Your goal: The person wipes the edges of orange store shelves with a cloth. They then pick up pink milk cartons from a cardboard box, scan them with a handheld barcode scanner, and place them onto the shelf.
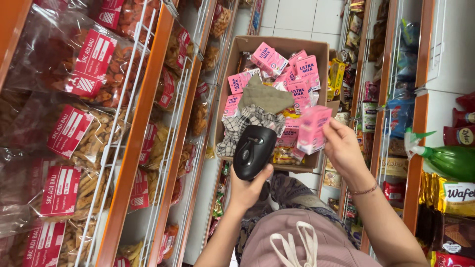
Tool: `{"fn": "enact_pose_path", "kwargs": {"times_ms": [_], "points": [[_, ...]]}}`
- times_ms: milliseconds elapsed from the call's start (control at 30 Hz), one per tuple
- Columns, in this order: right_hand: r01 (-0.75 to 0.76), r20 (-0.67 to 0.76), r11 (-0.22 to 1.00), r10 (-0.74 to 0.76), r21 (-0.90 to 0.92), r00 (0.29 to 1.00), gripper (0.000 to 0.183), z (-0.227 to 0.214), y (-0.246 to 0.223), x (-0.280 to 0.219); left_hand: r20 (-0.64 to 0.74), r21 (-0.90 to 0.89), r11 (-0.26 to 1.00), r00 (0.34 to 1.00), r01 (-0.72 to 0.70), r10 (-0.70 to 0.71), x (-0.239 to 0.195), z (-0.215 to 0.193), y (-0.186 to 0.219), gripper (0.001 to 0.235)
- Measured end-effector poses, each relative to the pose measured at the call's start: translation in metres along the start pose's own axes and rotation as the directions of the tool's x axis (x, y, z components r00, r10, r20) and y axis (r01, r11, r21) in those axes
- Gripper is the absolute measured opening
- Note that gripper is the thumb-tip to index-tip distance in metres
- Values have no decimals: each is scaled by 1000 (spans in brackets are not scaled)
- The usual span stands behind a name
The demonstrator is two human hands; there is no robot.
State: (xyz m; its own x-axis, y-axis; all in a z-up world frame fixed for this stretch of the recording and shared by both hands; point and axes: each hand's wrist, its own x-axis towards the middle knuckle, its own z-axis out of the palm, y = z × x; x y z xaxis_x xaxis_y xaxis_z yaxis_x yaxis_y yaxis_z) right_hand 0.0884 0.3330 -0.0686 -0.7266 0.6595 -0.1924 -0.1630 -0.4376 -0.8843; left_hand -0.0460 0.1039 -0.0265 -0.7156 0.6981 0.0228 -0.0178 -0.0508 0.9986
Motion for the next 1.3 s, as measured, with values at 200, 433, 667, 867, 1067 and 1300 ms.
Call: {"fn": "enact_pose_path", "kwargs": {"times_ms": [200,433,667,867,1067,1300], "points": [[-56,97,931,22,360,995,47,26,-5,2,11,-37,996,996,85,-84,-12,22,43,39],[8,188,944,-75,330,979,59,68,-4,0,133,225,946,969,-233,207,-36,25,73,36],[65,261,951,-148,302,954,68,87,4,-4,82,251,939,972,-233,220,-57,10,76,31],[85,252,961,-153,262,955,67,106,12,-14,67,238,924,954,-300,293,-70,-7,75,34],[89,320,967,-165,240,933,67,136,15,-28,25,237,939,968,-249,251,-88,-35,86,34],[-4,479,942,-167,337,862,66,201,0,-62,36,405,788,870,-463,492,-110,-98,122,44]]}}
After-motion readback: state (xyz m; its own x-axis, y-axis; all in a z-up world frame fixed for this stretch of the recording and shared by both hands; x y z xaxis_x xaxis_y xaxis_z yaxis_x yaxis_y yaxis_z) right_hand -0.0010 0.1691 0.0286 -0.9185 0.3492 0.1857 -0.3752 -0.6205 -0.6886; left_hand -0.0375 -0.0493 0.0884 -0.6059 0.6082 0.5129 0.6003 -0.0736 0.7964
